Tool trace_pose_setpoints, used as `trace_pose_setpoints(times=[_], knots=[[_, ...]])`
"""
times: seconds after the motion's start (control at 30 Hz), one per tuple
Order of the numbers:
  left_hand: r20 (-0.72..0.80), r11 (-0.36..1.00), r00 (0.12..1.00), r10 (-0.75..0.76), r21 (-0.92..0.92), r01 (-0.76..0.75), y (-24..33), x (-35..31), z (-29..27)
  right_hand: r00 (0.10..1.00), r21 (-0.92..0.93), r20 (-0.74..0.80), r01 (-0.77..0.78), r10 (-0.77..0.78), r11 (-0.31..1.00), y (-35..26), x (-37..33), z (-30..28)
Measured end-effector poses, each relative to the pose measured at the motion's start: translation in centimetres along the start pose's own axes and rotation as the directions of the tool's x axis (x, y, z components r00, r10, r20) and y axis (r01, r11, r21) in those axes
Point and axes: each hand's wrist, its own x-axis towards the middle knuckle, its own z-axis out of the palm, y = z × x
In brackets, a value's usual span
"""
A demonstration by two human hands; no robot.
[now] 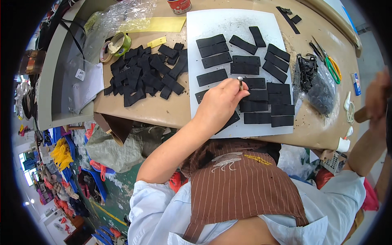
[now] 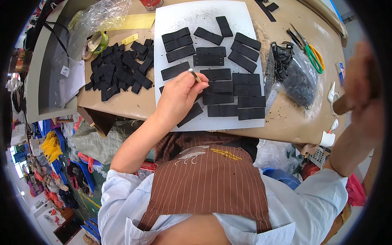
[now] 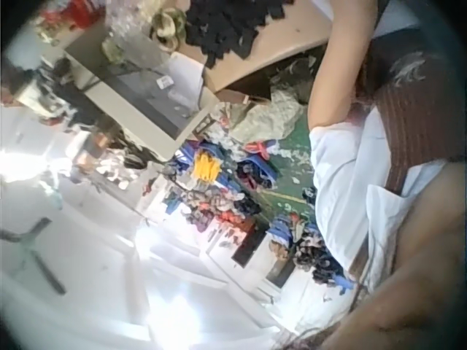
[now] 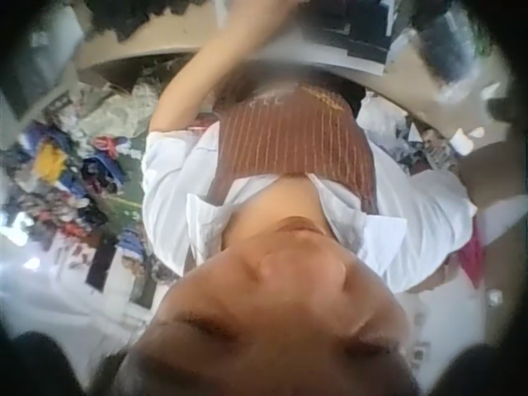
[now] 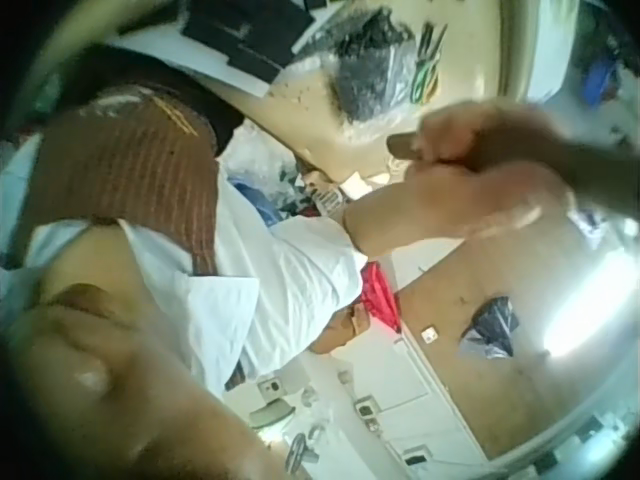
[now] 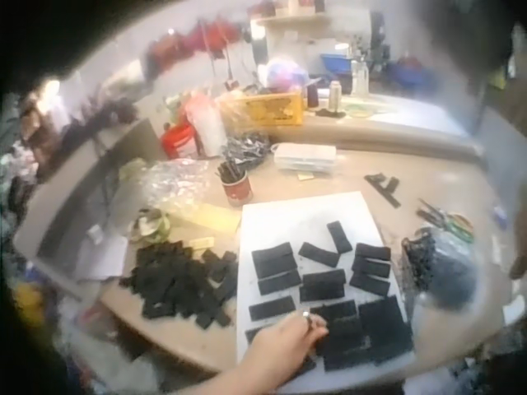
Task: The person uses a hammer and a metal punch to drive holes into small black rectangular pieces arranged on a white board. They systematically move from one piece to the next, striking the punch with the hammer to create a hole in each item.
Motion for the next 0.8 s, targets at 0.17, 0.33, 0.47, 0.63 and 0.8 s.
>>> trace_pose_setpoints(times=[0.17,0.33,0.47,0.63,0.8], knots=[[-0.124,0.979,0.992,0.006,0.205,0.019,-0.3,-1.3,0.7,0.910,-0.392,0.400,0.060,0.111,0.918,0.6,1.4,9.3],[0.035,0.854,0.937,-0.348,-0.400,0.333,1.8,1.9,0.7,0.972,-0.076,-0.025,-0.235,0.234,0.969,0.5,-2.1,7.5],[-0.040,0.989,0.998,-0.038,-0.145,0.032,1.3,2.1,3.5,0.970,-0.237,0.051,-0.221,0.239,0.946,1.8,-2.8,7.0],[-0.122,0.998,0.991,0.050,0.033,-0.046,1.4,2.1,3.9,0.970,-0.203,0.036,-0.229,0.241,0.952,1.7,-3.5,6.5],[-0.055,0.971,0.991,-0.119,-0.215,0.104,2.1,2.6,3.2,0.981,-0.218,0.015,-0.185,0.193,0.958,3.0,-3.8,5.9]])
